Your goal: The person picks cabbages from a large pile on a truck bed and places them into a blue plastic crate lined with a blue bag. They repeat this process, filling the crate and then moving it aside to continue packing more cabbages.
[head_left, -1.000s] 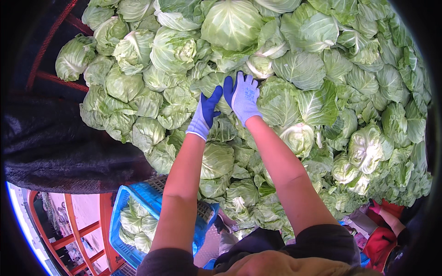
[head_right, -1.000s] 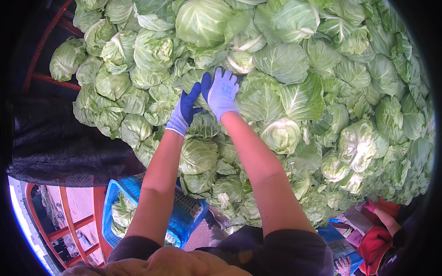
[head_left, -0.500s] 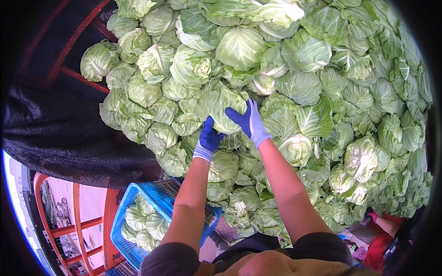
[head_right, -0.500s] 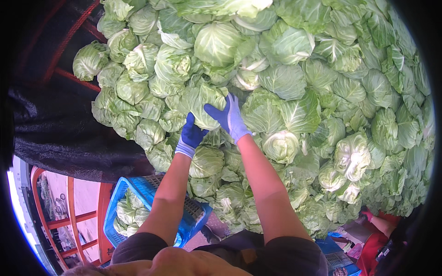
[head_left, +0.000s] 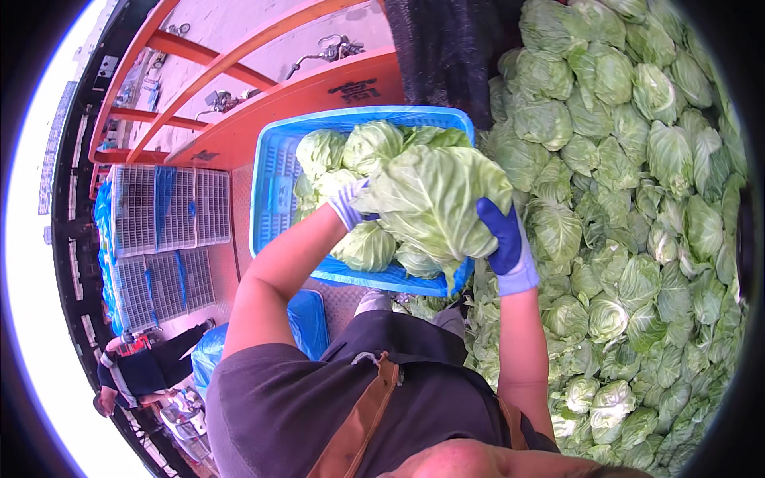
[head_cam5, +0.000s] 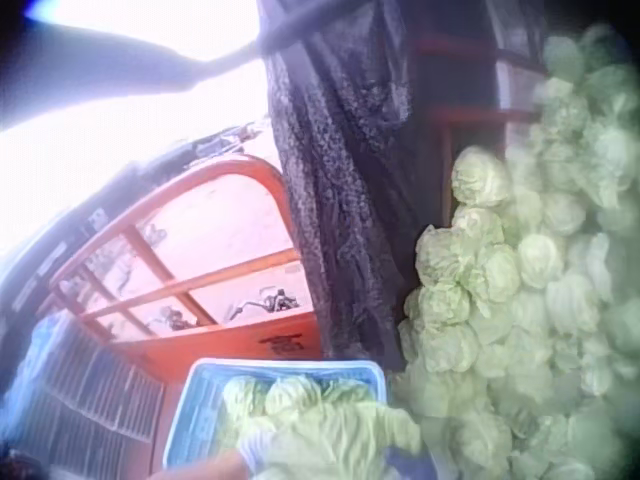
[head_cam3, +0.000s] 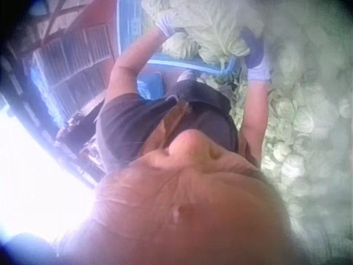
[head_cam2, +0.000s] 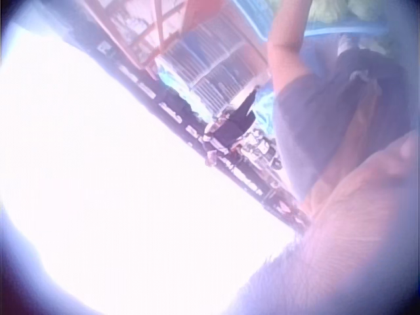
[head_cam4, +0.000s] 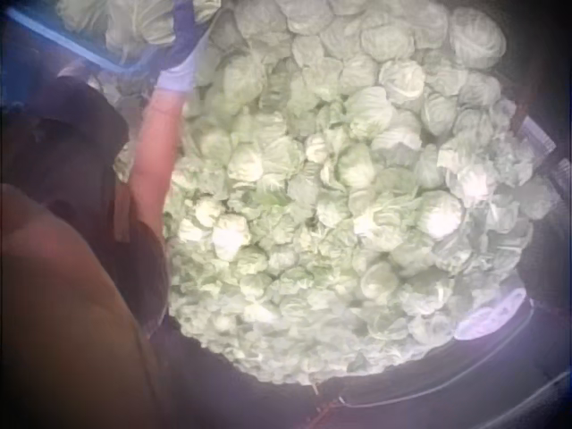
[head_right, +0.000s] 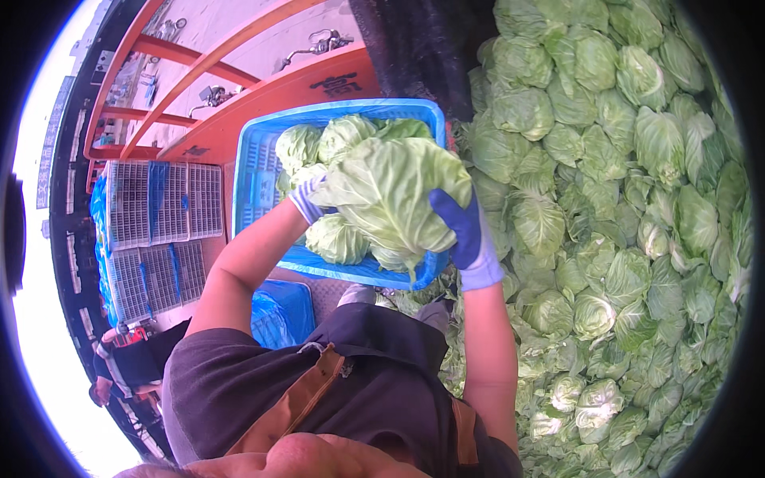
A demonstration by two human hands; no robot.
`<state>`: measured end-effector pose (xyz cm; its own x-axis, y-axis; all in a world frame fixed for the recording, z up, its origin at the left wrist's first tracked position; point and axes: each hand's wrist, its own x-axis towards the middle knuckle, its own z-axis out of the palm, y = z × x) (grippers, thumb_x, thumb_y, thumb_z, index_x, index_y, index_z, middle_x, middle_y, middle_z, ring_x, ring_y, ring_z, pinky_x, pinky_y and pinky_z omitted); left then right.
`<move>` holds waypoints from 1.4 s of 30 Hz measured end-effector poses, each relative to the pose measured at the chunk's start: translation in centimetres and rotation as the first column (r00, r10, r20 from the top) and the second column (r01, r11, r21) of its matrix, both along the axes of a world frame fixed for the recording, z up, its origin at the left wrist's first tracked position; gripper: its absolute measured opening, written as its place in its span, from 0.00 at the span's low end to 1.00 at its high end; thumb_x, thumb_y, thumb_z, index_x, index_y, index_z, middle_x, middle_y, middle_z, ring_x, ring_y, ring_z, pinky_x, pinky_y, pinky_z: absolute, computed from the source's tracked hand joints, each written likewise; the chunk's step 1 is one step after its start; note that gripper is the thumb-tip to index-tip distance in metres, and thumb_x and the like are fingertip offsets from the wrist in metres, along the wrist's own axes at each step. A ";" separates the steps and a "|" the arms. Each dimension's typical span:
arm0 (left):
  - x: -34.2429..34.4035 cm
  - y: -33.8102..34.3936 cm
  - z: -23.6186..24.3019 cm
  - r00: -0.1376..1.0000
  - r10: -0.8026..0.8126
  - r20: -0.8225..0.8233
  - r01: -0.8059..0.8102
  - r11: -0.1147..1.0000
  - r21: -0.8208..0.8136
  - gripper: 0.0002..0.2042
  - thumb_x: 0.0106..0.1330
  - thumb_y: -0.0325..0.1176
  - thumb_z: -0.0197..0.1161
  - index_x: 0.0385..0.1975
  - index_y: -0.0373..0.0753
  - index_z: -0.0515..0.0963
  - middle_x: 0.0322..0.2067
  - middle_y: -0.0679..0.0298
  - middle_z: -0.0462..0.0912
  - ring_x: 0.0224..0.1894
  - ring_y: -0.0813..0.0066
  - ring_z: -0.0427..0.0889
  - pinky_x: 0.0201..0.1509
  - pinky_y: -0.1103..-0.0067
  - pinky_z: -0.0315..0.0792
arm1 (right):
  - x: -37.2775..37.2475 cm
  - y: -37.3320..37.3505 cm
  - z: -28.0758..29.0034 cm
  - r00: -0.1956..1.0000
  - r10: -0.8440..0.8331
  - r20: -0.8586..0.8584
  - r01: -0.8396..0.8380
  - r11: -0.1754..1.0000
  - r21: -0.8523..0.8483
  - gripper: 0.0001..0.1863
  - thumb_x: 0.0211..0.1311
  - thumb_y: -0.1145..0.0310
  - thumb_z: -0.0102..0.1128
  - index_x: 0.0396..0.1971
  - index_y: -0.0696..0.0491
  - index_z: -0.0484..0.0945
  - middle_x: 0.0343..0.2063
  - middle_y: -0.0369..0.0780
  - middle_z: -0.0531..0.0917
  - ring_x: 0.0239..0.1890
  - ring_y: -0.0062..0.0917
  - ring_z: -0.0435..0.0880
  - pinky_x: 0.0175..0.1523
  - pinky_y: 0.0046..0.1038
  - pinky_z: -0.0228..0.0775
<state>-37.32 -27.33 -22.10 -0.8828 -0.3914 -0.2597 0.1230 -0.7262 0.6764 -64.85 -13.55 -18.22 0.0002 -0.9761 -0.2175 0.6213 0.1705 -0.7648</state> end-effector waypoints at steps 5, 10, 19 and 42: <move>23.7 0.6 1.7 0.870 0.420 0.258 -0.366 0.902 -0.230 0.31 0.76 0.29 0.58 0.77 0.41 0.55 0.75 0.58 0.62 0.74 0.66 0.65 0.80 0.69 0.57 | 19.8 -8.1 0.2 0.954 0.276 -0.122 -0.272 0.961 0.044 0.57 0.55 0.50 0.79 0.73 0.65 0.54 0.65 0.49 0.72 0.67 0.30 0.71 0.71 0.32 0.62; 39.2 3.5 -8.4 0.751 0.169 0.639 0.430 0.609 -0.667 0.38 0.74 0.44 0.62 0.80 0.54 0.49 0.75 0.60 0.63 0.74 0.68 0.66 0.76 0.64 0.61 | 30.0 -7.8 -4.9 0.488 0.116 -0.865 -0.341 0.938 -0.067 0.57 0.59 0.45 0.72 0.75 0.63 0.50 0.70 0.61 0.63 0.71 0.53 0.64 0.74 0.44 0.58; 34.6 5.4 -16.9 0.866 -0.059 0.497 0.010 0.995 0.102 0.35 0.76 0.32 0.58 0.78 0.49 0.48 0.71 0.63 0.69 0.68 0.74 0.71 0.75 0.73 0.61 | 35.2 -1.2 -14.5 -0.271 0.250 -0.929 -0.610 0.702 0.367 0.35 0.65 0.55 0.64 0.71 0.44 0.65 0.62 0.52 0.73 0.52 0.44 0.81 0.55 0.44 0.75; -24.9 16.8 -4.8 0.790 -0.434 0.433 0.451 0.890 0.071 0.24 0.81 0.44 0.48 0.72 0.41 0.63 0.58 0.52 0.79 0.52 0.59 0.84 0.56 0.65 0.80 | -36.2 14.1 -13.8 -0.515 0.393 -0.762 0.500 0.859 0.106 0.28 0.72 0.46 0.50 0.57 0.53 0.79 0.55 0.49 0.82 0.60 0.42 0.78 0.70 0.50 0.57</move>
